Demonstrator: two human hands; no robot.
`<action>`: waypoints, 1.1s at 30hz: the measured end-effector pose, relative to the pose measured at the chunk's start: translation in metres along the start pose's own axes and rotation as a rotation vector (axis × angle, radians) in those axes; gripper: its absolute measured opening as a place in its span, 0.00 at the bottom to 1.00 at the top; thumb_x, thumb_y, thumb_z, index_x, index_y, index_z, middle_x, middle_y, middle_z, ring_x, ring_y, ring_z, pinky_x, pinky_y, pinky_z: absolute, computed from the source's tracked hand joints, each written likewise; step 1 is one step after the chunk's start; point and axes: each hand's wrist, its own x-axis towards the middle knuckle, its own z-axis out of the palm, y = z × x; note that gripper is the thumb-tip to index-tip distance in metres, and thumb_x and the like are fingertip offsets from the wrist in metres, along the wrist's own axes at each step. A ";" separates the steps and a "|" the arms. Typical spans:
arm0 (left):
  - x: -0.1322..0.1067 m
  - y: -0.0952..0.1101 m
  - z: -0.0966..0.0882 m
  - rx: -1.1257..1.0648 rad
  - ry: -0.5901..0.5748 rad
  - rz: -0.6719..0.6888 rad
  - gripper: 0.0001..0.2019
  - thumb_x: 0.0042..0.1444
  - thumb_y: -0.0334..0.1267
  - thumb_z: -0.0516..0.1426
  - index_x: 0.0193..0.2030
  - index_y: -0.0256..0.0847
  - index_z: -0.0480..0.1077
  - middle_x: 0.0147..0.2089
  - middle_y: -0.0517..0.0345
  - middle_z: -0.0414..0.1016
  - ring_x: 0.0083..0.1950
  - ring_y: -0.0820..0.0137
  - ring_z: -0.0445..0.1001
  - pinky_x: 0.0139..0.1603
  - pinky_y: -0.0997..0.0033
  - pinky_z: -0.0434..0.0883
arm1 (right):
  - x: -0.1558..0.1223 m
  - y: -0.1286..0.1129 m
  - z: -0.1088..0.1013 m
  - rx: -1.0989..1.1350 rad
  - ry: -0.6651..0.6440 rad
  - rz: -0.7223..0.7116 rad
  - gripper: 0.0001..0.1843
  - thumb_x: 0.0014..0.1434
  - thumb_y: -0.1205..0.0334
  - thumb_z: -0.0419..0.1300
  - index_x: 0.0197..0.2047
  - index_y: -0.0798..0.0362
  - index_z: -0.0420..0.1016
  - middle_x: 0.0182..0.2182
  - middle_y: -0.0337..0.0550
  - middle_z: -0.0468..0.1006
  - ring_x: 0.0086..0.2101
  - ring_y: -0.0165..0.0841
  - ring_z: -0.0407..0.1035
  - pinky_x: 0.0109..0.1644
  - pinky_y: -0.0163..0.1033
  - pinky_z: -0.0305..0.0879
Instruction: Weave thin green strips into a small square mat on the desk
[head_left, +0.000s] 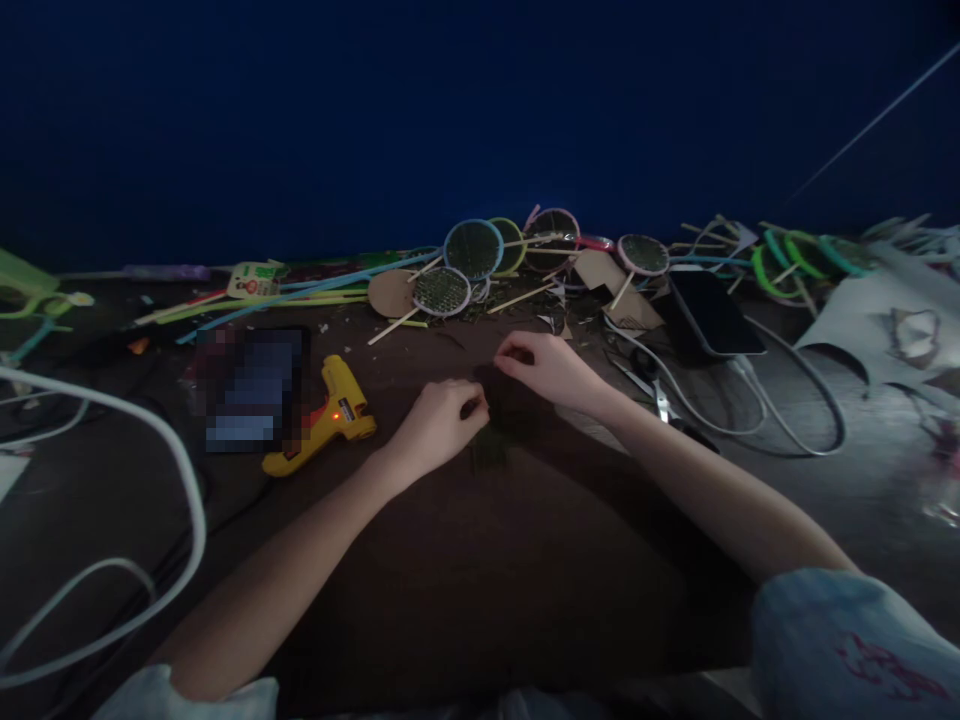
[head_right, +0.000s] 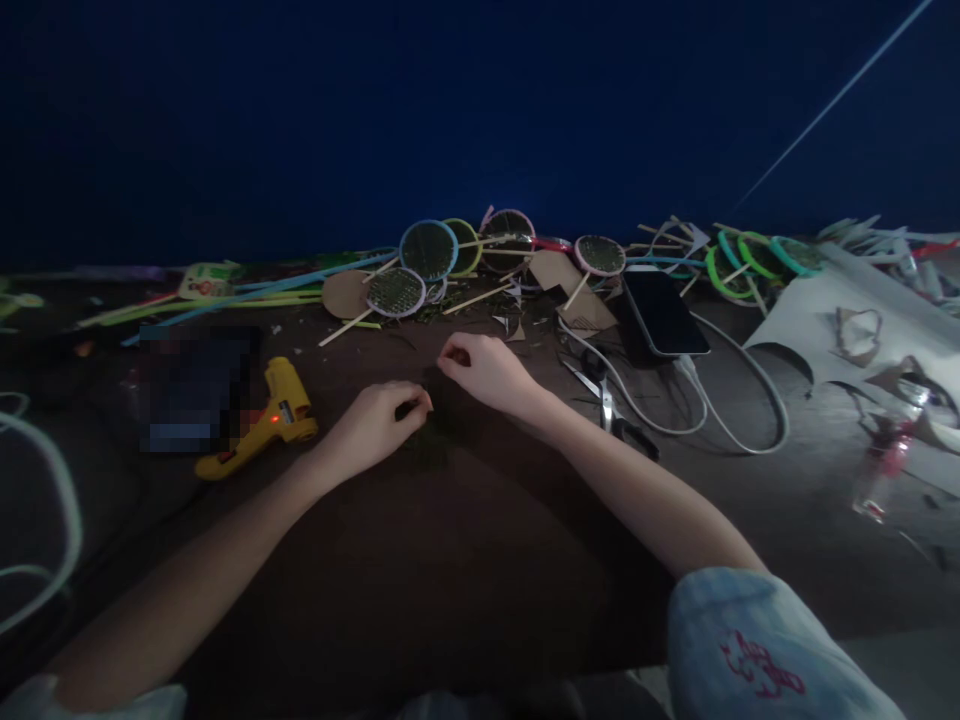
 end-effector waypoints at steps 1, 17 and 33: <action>0.000 0.000 -0.001 -0.016 -0.001 0.003 0.09 0.54 0.33 0.49 0.31 0.40 0.70 0.34 0.57 0.74 0.37 0.68 0.71 0.40 0.68 0.63 | 0.001 0.003 0.002 -0.039 0.010 0.012 0.09 0.54 0.60 0.54 0.34 0.55 0.71 0.27 0.40 0.72 0.28 0.27 0.62 0.31 0.32 0.53; -0.001 0.003 -0.007 -0.083 -0.040 -0.031 0.09 0.52 0.32 0.49 0.30 0.40 0.70 0.35 0.58 0.75 0.37 0.68 0.72 0.40 0.70 0.64 | 0.001 0.008 0.010 -0.027 -0.083 -0.051 0.03 0.47 0.67 0.59 0.28 0.56 0.69 0.24 0.36 0.69 0.26 0.24 0.61 0.30 0.30 0.54; -0.002 0.003 -0.007 -0.097 -0.037 -0.051 0.09 0.52 0.32 0.50 0.31 0.41 0.71 0.37 0.58 0.76 0.39 0.68 0.73 0.41 0.70 0.65 | 0.001 0.007 0.008 0.066 -0.166 -0.096 0.12 0.48 0.74 0.54 0.36 0.56 0.74 0.28 0.39 0.75 0.29 0.26 0.67 0.34 0.30 0.60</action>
